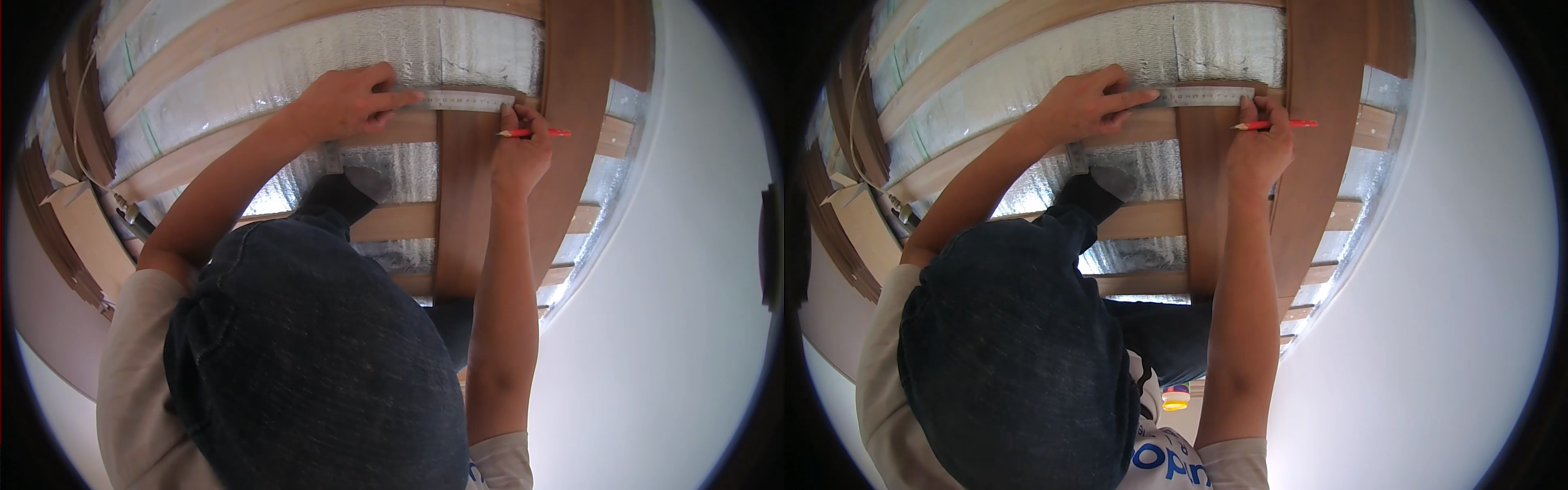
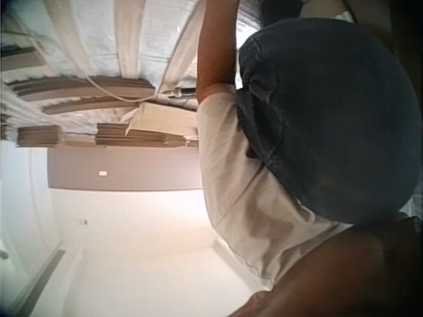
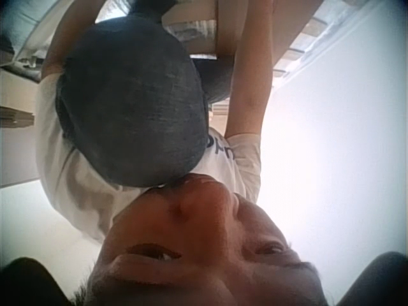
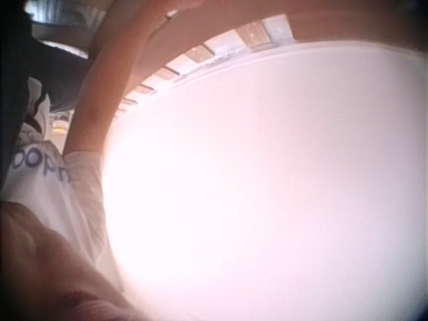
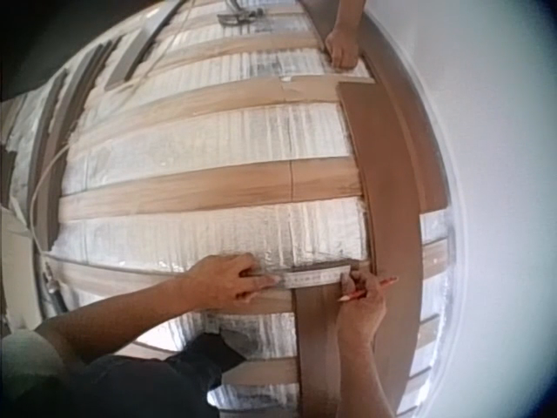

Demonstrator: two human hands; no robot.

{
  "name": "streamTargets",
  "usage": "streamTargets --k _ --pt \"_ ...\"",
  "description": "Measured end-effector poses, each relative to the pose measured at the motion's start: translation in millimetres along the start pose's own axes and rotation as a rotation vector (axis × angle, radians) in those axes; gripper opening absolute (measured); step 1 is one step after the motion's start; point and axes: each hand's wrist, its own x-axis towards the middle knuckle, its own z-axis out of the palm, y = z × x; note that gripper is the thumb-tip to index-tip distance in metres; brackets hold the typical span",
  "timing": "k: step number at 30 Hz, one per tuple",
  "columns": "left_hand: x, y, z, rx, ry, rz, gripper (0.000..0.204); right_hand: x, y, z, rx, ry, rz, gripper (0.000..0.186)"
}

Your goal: The person measures a laminate wood plank using a square ruler and a pencil, then positions and joins the planks together on the floor.

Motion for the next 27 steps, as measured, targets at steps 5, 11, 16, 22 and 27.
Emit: streamTargets --k 5,11,16,22,27 --pt "13.3 11.7 -9.7 0.041 -0.012 0.01 0.059 1.9 5.3 0.9 0.027 0.02 -0.024 0.024" --pt "45.0 87.6 13.8 0.166 -0.004 0.11 0.057 2.5 6.3 3.7 0.056 0.026 -0.064 0.02" --pt "51.3 98.8 28.7 0.157 -0.169 0.048 0.067 1.1 -1.1 -0.1 0.021 0.012 -0.045 0.019" --pt "46.2 90.5 43.5 0.085 -0.242 0.012 0.078 1.4 -0.7 1.0 0.087 0.014 -0.021 0.02" --pt "45.5 88.6 44.8 0.049 -0.231 0.001 0.08 3.8 2.4 0.8 0.088 0.021 -0.048 0.019"
